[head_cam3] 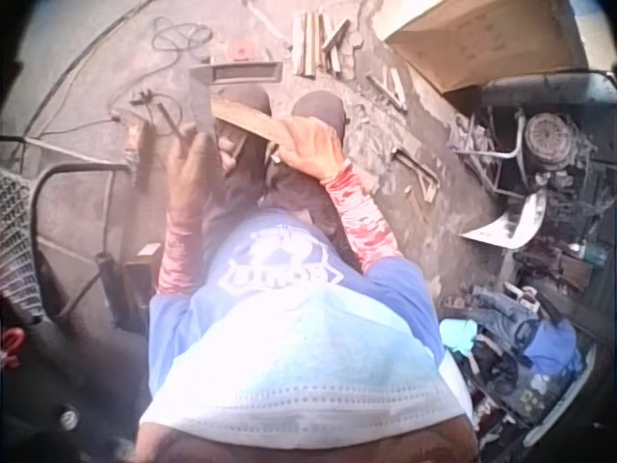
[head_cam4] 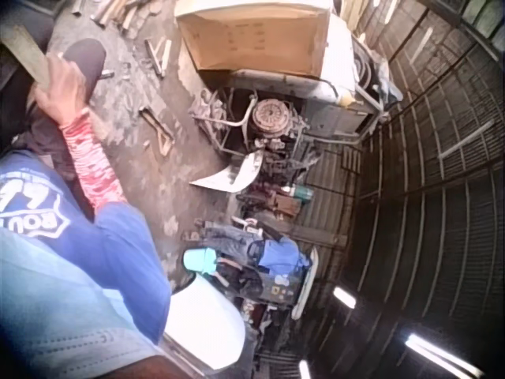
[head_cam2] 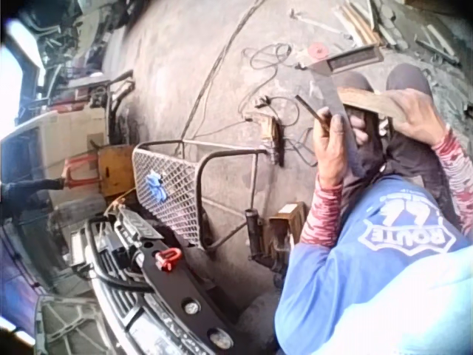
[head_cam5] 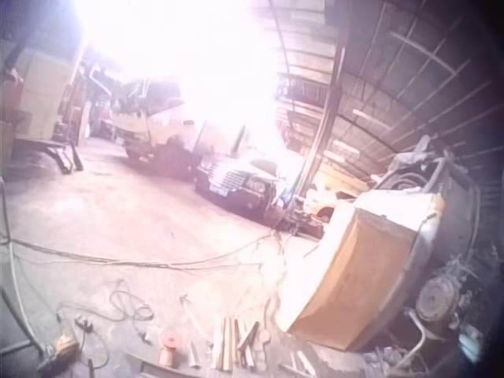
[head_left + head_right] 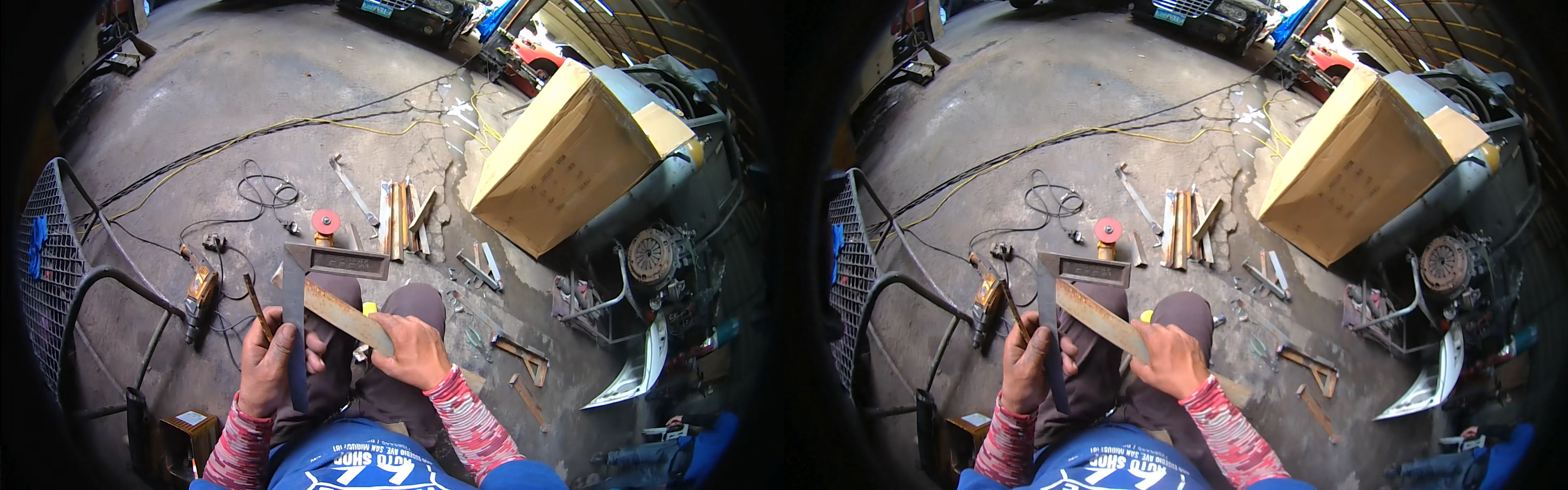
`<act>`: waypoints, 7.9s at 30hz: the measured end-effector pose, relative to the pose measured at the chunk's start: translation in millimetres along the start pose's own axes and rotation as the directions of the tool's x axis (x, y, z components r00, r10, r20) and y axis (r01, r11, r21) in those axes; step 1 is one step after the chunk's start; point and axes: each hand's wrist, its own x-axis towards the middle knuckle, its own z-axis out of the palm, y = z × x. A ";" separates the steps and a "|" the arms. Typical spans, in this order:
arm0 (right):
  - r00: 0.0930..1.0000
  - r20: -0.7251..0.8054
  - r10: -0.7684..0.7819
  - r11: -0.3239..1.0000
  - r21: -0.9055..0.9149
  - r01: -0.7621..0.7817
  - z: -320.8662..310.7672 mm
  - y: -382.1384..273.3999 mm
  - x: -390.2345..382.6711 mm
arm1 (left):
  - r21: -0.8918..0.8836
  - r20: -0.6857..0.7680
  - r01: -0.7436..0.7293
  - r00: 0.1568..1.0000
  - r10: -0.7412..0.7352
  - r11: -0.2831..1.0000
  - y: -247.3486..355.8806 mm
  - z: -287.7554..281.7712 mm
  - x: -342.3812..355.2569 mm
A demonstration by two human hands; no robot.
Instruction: The person uses an angle grinder to cut a metal bar while sitting on the floor. After cutting, the person measures the metal piece with a square and pencil, then handles several other metal pieces.
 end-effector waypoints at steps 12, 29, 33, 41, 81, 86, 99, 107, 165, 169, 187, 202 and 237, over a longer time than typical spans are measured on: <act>0.976 -0.188 0.114 0.991 -0.045 -0.125 26.0 -4.8 23.4 | 0.085 -0.078 0.176 0.982 -0.169 0.981 -24.6 9.2 12.1; 0.976 -0.110 0.189 0.982 -0.005 -0.191 28.6 -6.0 31.8 | 0.157 -0.027 0.318 0.948 -0.318 0.935 -39.4 0.0 45.3; 0.983 -0.106 0.150 0.988 0.053 -0.145 31.0 -3.7 34.7 | 0.200 -0.064 0.308 0.951 -0.302 0.930 -35.7 0.4 44.4; 0.989 -0.145 0.028 0.992 0.123 -0.010 45.7 -10.6 29.8 | 0.287 -0.185 0.245 0.963 -0.198 0.926 -28.3 -0.9 18.8; 0.969 -0.217 0.120 0.983 0.160 -0.086 50.8 -1.5 23.2 | 0.705 -0.240 0.102 0.966 0.101 0.702 -44.3 15.1 27.0; 0.946 -0.299 0.123 0.981 0.182 -0.070 52.8 0.1 23.7 | 0.679 -0.249 0.088 0.962 0.116 0.729 -50.1 10.2 23.5; 0.844 -0.430 0.320 0.914 0.376 -0.155 51.9 14.4 8.3 | 0.804 -0.130 0.002 0.977 0.171 0.594 -62.4 -3.9 17.4; 0.820 -0.462 0.338 0.909 0.385 -0.158 45.6 19.7 -6.4 | 0.864 0.160 -0.205 0.978 0.134 0.459 -66.2 2.6 16.3; 0.104 -0.265 0.959 0.284 0.863 -0.419 48.6 170.6 -211.5 | 0.752 0.090 -0.266 0.948 0.305 0.603 -69.9 -26.2 17.1; -0.129 -0.255 0.958 0.165 0.863 -0.477 141.3 191.1 -297.3 | 0.750 0.154 -0.279 0.956 0.251 0.600 -71.2 -17.3 20.4; 0.132 0.104 0.986 0.123 0.090 -0.988 352.3 198.2 -425.0 | 0.426 0.320 0.189 0.883 -0.343 0.885 -17.4 36.2 81.1; -0.007 0.457 0.890 -0.169 0.315 -0.934 336.4 141.0 -393.2 | 0.394 0.219 0.252 0.908 -0.356 0.884 -6.4 84.2 210.4; 0.365 0.047 0.930 0.187 0.794 -0.578 186.3 293.5 95.2 | 0.729 -0.063 0.036 0.998 0.014 0.684 -28.7 69.0 186.9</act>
